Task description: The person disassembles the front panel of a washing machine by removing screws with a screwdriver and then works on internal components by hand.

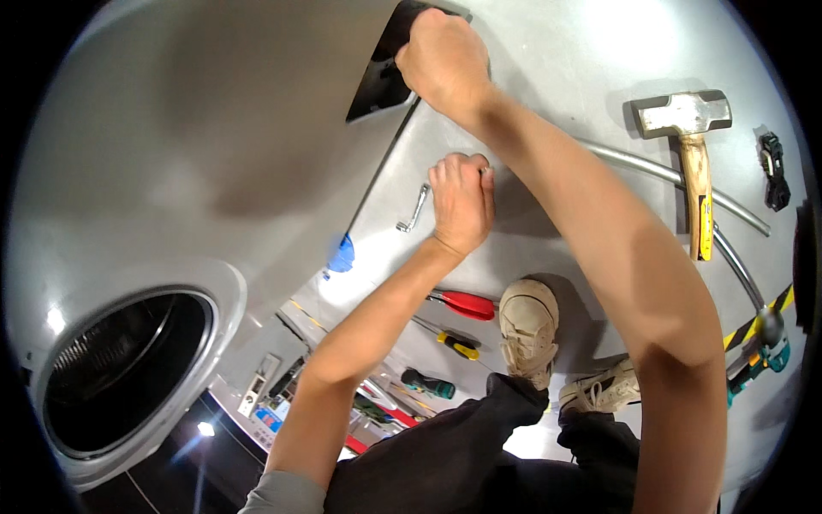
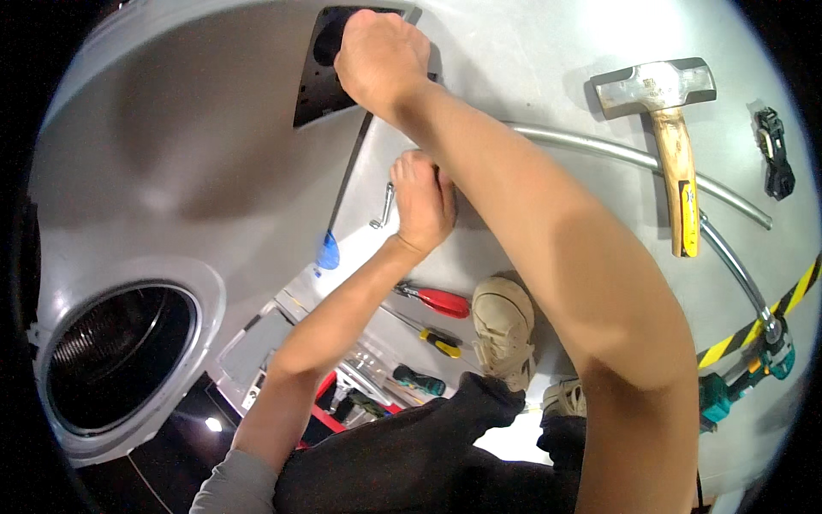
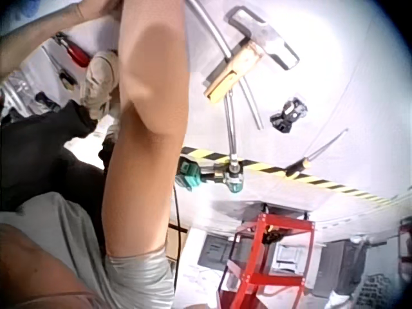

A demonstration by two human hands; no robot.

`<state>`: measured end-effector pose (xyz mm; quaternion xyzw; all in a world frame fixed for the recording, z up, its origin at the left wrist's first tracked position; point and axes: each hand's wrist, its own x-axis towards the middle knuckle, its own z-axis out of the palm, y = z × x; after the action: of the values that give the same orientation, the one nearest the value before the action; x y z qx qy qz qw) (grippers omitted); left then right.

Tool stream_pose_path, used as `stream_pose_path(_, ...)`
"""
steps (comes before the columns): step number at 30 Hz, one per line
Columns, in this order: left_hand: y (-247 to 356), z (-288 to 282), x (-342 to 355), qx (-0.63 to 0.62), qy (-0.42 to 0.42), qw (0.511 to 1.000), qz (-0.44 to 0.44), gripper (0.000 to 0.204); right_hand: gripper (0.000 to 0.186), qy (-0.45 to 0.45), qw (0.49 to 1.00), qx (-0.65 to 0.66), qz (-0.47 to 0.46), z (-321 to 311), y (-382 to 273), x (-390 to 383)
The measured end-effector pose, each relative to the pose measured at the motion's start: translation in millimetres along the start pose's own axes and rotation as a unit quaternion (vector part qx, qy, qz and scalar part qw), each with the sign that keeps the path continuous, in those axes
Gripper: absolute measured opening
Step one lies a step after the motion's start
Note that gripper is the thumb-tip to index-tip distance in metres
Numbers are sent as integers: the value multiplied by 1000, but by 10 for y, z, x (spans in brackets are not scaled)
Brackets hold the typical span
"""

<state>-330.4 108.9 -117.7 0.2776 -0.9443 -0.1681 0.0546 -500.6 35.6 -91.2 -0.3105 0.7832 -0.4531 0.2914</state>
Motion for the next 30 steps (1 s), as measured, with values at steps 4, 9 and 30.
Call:
stream_pose_path(4,53,-173,109,-126,59,982,-126,7,16,111,993,34,-16,222,71,17)
stream_pose_path(9,60,-656,429,-251,59,927,-274,12,15,87,994,70,7,168,65,94)
stream_pose_path(30,348,-218,1349,-456,489,624,-406,5,17,4,996,76,49,-40,32,100)
